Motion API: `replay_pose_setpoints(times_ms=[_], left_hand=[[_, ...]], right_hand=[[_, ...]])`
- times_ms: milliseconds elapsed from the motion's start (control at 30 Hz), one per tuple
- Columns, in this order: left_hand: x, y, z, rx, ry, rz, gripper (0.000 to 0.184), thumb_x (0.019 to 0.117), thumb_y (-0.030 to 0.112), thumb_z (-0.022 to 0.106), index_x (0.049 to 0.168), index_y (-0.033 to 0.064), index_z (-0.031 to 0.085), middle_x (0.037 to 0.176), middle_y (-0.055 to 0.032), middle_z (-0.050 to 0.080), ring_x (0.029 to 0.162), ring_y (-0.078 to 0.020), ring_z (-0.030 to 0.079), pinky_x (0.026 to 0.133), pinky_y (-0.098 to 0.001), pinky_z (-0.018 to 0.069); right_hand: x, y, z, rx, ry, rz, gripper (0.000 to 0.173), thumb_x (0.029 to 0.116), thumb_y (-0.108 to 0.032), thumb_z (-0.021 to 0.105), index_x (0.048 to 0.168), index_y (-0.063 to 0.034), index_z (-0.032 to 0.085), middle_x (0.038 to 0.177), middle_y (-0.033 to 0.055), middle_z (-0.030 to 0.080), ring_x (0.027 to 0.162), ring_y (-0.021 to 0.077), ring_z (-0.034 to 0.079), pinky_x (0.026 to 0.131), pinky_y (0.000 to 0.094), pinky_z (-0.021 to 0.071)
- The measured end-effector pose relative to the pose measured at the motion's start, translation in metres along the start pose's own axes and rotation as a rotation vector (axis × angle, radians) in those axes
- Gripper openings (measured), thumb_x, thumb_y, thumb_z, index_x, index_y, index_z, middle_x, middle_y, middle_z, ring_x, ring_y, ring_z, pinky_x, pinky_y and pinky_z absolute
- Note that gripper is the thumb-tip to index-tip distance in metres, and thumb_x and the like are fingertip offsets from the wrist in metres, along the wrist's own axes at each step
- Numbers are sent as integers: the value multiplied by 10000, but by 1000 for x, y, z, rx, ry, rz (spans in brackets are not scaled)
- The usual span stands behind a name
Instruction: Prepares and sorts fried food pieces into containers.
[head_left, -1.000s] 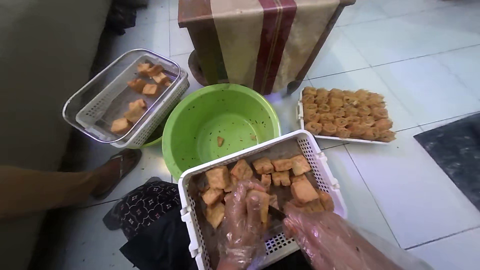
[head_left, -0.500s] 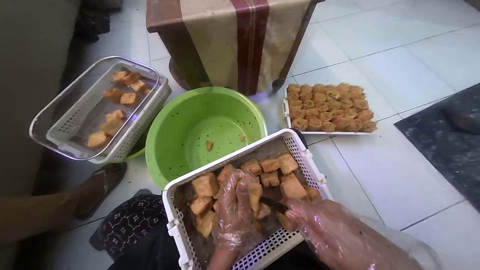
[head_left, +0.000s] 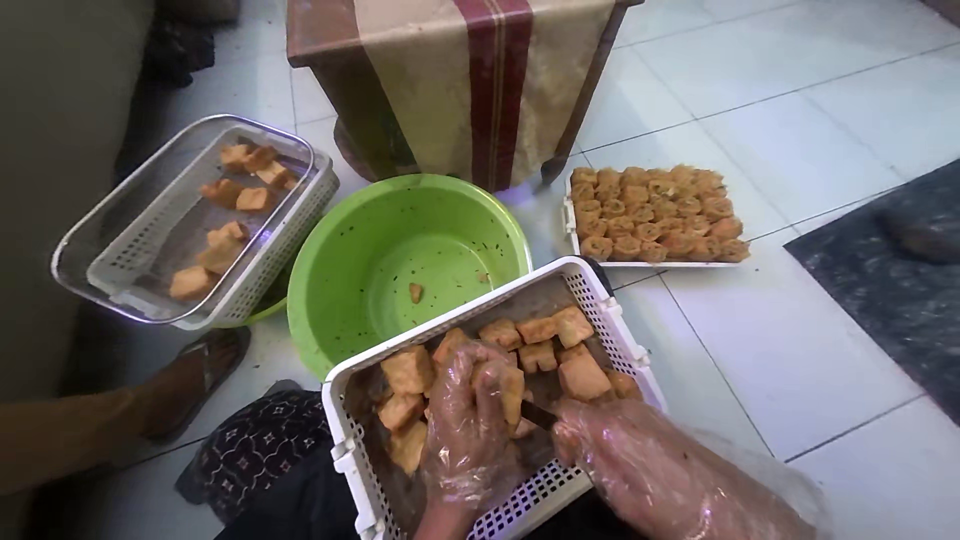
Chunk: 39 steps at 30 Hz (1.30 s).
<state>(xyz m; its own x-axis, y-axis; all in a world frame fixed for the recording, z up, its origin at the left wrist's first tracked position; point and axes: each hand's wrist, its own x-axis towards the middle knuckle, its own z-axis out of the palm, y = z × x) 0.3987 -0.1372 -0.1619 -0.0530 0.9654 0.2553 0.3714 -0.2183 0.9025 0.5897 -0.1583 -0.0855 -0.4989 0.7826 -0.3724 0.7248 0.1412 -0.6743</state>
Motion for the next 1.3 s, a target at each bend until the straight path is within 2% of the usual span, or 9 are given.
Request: replay_pose_setpoints(times_ms=[233, 333, 533, 633, 767, 967, 1067, 1200, 1300], left_hand=[[12, -7, 11, -21, -69, 52, 415, 1068, 430, 443, 994, 96, 678, 893, 20, 672, 841, -14, 644, 787, -214, 562], [35, -13, 13, 219, -132, 39, 327, 1049, 351, 477, 1042, 106, 693, 910, -31, 683, 818, -137, 664, 747, -379, 577], [37, -5, 35, 442, -207, 324, 274, 945, 282, 685, 1170, 128, 715, 1225, -157, 664, 1140, -320, 642, 935, -484, 549], [-4, -3, 37, 346, -538, 341, 223, 941, 259, 661, 1098, 125, 747, 1099, -127, 708, 1026, -279, 693, 861, -441, 593], [-28, -22, 36, 276, -1030, 235, 349, 870, 62, 667, 1219, 78, 684, 1303, -195, 631, 1176, -369, 633, 970, -518, 536], [-35, -30, 28, 350, -839, 225, 342, 898, 170, 713, 1227, 82, 676, 1145, -154, 706, 1038, -324, 702, 883, -491, 584], [-29, -37, 1, 29, -664, 95, 353, 930, 374, 722, 1183, 129, 700, 1155, -63, 700, 1097, -183, 657, 975, -393, 548], [-15, -30, -20, -539, -395, -216, 296, 1034, 381, 557, 1167, 152, 689, 1132, 52, 691, 1020, -33, 646, 891, -242, 552], [-11, -14, -17, -826, -180, -490, 363, 1045, 407, 470, 1132, 129, 687, 1049, 23, 696, 947, -69, 657, 834, -262, 564]], right_hand=[[3, 11, 2, 44, 68, 25, 355, 1070, -312, 403, 970, -90, 661, 779, 82, 665, 730, 260, 687, 623, 499, 551], [-15, 35, -13, -8, 218, 12, 438, 1087, -379, 346, 929, -125, 666, 724, 19, 636, 640, 162, 644, 544, 390, 529], [-32, 57, -31, -27, 402, 103, 378, 1071, -381, 363, 883, -216, 647, 615, -102, 506, 499, 17, 477, 440, 236, 406], [-35, 61, -27, 32, 428, 124, 370, 1066, -388, 375, 889, -223, 654, 588, -115, 477, 470, -3, 448, 416, 208, 381], [-32, 62, -22, 56, 400, 142, 382, 1073, -411, 367, 902, -225, 653, 622, -103, 510, 503, 15, 481, 447, 227, 411], [-27, 52, -17, 101, 396, 88, 371, 1075, -382, 379, 900, -201, 653, 629, -99, 519, 504, 0, 473, 448, 207, 406], [-30, 49, -14, 151, 402, 4, 366, 1092, -347, 388, 925, -168, 660, 645, -76, 544, 509, 1, 492, 452, 202, 430], [-23, 34, -1, 205, 280, -146, 336, 1097, -294, 415, 955, -103, 651, 685, 11, 590, 545, 95, 553, 481, 287, 474], [-17, 12, 7, 179, 123, -104, 310, 1092, -272, 440, 1008, -66, 655, 733, 81, 647, 627, 224, 648, 552, 436, 537]])
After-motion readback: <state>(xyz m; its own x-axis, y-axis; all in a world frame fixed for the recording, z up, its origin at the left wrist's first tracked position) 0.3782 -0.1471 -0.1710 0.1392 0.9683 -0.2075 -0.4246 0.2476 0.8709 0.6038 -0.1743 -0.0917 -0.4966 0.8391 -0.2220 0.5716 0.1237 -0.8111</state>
